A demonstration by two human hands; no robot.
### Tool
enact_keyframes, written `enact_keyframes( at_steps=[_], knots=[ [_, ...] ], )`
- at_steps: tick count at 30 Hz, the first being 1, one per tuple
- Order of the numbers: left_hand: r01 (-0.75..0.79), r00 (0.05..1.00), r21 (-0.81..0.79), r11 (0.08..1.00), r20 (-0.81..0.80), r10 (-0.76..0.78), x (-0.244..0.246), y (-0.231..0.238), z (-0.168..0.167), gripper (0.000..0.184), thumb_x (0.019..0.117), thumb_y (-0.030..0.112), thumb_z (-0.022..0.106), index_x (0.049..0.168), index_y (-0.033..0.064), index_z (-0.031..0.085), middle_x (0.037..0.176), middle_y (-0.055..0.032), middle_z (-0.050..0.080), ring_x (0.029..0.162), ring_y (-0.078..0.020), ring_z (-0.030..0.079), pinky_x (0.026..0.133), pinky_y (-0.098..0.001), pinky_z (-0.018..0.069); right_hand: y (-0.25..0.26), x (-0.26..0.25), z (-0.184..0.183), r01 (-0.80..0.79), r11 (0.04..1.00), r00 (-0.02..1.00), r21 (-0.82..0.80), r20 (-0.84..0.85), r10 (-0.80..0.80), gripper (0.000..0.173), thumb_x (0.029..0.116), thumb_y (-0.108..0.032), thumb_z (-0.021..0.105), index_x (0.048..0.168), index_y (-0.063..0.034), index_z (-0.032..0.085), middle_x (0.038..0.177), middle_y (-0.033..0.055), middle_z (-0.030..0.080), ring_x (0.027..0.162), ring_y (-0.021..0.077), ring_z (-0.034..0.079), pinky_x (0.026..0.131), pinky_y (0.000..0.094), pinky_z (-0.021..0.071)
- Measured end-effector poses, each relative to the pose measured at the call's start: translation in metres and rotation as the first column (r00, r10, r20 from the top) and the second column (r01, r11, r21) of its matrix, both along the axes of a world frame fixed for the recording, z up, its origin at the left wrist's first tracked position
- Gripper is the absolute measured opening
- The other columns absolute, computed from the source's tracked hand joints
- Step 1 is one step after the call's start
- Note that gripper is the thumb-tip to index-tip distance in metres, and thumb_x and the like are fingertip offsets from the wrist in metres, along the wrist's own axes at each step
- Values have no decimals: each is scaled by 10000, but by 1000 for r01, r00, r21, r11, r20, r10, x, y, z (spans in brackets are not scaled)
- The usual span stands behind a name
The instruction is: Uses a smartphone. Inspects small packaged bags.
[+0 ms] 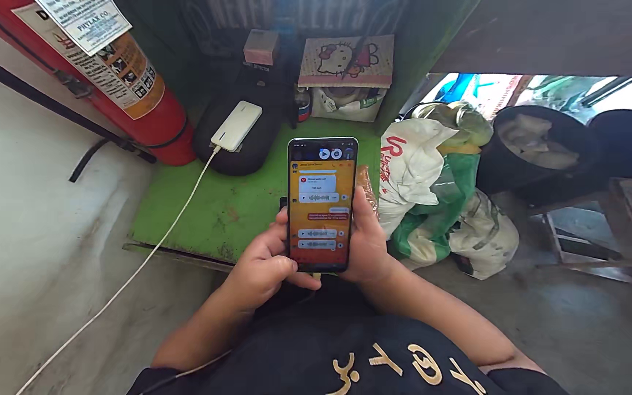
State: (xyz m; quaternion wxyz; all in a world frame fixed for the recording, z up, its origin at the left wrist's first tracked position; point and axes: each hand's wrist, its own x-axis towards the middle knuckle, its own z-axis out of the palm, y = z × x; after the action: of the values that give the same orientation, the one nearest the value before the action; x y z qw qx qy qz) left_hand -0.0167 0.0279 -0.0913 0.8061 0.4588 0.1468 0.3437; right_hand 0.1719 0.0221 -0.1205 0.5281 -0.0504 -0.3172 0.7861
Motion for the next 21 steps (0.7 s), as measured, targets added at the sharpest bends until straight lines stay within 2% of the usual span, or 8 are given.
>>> enact_keyframes(
  at_steps=[7, 10, 15, 21],
  knots=[
    [18, 1000, 15, 1000, 23, -19, -1, -4, -2, 466, 934, -21, 466, 1382, 84, 537, 1261, -97, 681, 1087, -199, 712, 801, -378, 649, -5, 0, 0, -4, 1000, 1000, 1, 2, 4, 758, 945, -768, 392, 1392, -183, 572, 1294, 136, 658, 1145, 251, 666, 966, 443, 563],
    [31, 1000, 17, 999, 1, -31, -2, -5, -1, 502, 914, -47, 469, 1404, 61, 495, 1285, -102, 667, 1121, -205, 700, 839, -388, 641, -5, 1, -1, -17, 1000, 1000, 8, -17, 17, 753, 951, -759, 392, 1405, -182, 560, 1318, 139, 642, 1166, 256, 655, 982, 448, 553],
    [36, 998, 64, 997, -59, -32, -2, -5, 0, 538, 890, -56, 537, 1411, 61, 475, 1292, -96, 662, 1127, -208, 697, 867, -395, 636, -7, 3, 1, 5, 1000, 1000, 1, -14, -5, 747, 951, -760, 390, 1406, -194, 565, 1317, 140, 648, 1180, 264, 652, 990, 452, 551],
    [-7, 994, 82, 997, -106, 15, 0, -5, 2, 513, 893, -84, 569, 1381, 49, 482, 1265, -98, 677, 1098, -204, 709, 852, -370, 640, -3, 3, 2, -16, 1000, 999, -9, -33, 15, 711, 965, -737, 397, 1413, -208, 556, 1328, 148, 640, 1193, 274, 645, 995, 456, 547]
  ],
)
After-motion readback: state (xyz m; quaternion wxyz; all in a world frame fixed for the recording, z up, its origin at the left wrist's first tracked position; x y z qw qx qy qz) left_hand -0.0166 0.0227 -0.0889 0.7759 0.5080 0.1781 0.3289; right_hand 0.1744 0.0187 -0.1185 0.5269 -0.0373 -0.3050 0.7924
